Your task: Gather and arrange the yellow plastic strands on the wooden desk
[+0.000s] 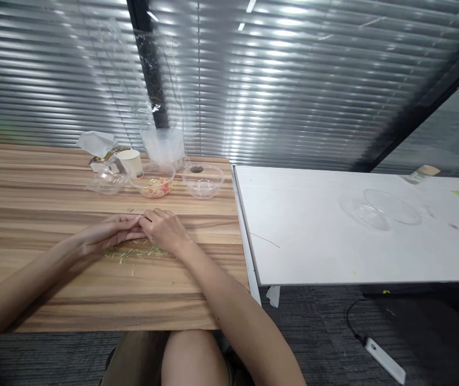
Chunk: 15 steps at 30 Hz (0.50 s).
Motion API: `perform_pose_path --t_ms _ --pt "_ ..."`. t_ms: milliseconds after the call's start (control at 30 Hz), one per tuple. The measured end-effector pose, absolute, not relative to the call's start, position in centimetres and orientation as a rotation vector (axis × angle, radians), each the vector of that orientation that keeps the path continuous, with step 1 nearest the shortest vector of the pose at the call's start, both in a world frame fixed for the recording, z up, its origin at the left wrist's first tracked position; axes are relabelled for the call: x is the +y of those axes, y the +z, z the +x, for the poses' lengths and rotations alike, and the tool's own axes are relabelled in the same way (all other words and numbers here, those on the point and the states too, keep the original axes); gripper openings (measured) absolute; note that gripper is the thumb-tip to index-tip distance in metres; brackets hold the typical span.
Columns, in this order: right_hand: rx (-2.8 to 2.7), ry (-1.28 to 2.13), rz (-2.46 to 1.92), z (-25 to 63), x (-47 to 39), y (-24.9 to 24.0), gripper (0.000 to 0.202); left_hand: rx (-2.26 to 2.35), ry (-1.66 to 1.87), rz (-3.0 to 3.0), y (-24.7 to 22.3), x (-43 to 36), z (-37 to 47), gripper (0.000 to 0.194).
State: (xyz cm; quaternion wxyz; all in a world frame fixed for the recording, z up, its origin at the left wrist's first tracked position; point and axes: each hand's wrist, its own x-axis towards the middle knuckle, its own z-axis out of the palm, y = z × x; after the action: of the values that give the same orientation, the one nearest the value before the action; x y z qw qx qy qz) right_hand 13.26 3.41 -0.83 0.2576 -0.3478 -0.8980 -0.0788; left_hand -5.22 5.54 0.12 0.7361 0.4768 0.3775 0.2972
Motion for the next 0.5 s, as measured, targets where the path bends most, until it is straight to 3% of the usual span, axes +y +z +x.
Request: perform_pose_path --t_ms 300,500 --pt "-2.324 -0.307 -0.774 13.04 3.70 -1.20 0.013 0.916 0.720 0.954 0.83 6.05 -5.66 0.011" --pt "-2.266 -0.355 -0.709 12.92 3.56 -1.00 0.017 0.897 0.813 0.834 1.13 6.29 -5.88 0.016"
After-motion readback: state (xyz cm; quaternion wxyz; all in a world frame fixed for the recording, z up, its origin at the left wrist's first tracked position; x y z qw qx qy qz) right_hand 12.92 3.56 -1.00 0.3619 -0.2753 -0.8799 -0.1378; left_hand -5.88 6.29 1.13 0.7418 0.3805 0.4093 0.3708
